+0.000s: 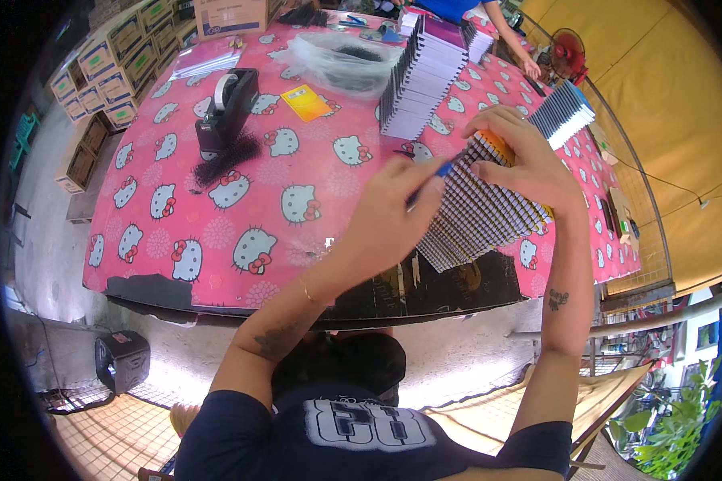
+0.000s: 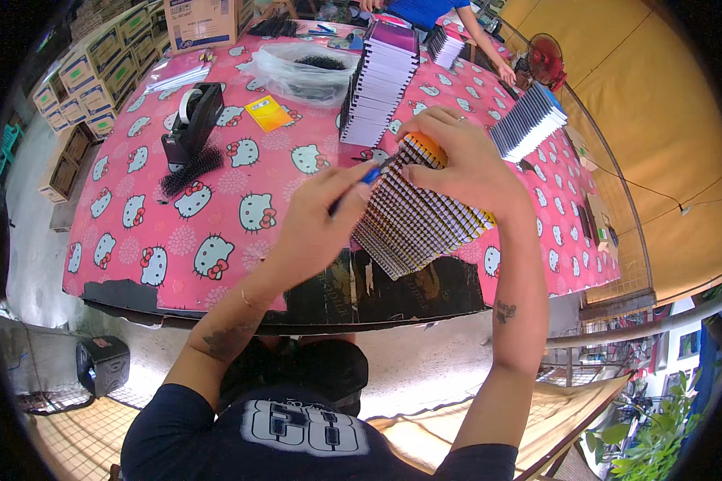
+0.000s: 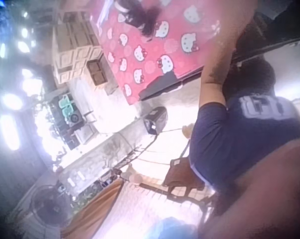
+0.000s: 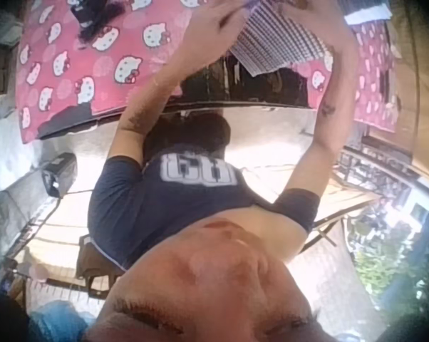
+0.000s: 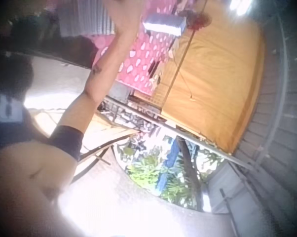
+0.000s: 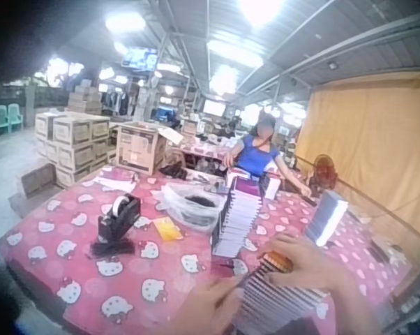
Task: The person uses scissors to trim the excess ends of spiral binding from a stack of notebooks on a table and organizes the finished notebooks into stacks.
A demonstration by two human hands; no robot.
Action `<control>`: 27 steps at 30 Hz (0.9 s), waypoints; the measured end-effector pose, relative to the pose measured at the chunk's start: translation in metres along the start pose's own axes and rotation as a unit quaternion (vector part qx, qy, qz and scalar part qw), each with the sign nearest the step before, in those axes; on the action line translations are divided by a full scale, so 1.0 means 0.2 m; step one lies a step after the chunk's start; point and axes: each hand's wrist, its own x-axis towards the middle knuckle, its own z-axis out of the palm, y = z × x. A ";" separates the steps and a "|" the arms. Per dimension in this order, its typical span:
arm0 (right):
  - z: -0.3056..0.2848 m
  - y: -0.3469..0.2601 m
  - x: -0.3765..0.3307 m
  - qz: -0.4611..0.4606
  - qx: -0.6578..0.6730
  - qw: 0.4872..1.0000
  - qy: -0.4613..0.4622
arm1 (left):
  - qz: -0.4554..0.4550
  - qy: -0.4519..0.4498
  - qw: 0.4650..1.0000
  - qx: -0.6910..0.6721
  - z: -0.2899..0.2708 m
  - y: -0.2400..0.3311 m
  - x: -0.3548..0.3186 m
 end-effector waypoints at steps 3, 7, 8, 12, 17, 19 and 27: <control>0.01 0.01 0.00 -0.010 -0.001 1.000 0.011 | 0.007 -0.037 0.999 0.033 -0.01 -0.01 0.00; 0.00 -0.01 0.00 -0.008 -0.006 1.000 -0.007 | -0.248 -0.094 0.875 -0.405 -0.01 -0.04 -0.04; 0.00 -0.01 0.01 -0.011 -0.004 1.000 -0.003 | -0.258 -0.092 0.870 -0.410 0.00 -0.04 -0.03; 0.01 -0.01 0.01 -0.008 0.009 1.000 -0.001 | -0.287 -0.100 0.852 -0.426 -0.01 -0.03 -0.02; 0.00 -0.01 0.00 -0.002 -0.002 1.000 -0.001 | -0.287 -0.104 0.849 -0.431 0.00 -0.02 -0.01; 0.01 -0.01 0.01 -0.007 0.001 1.000 -0.001 | -0.273 -0.109 0.862 -0.413 0.00 -0.03 -0.02; 0.00 -0.01 0.00 0.002 -0.008 1.000 -0.012 | -0.179 -0.075 0.954 -0.231 0.02 -0.04 -0.07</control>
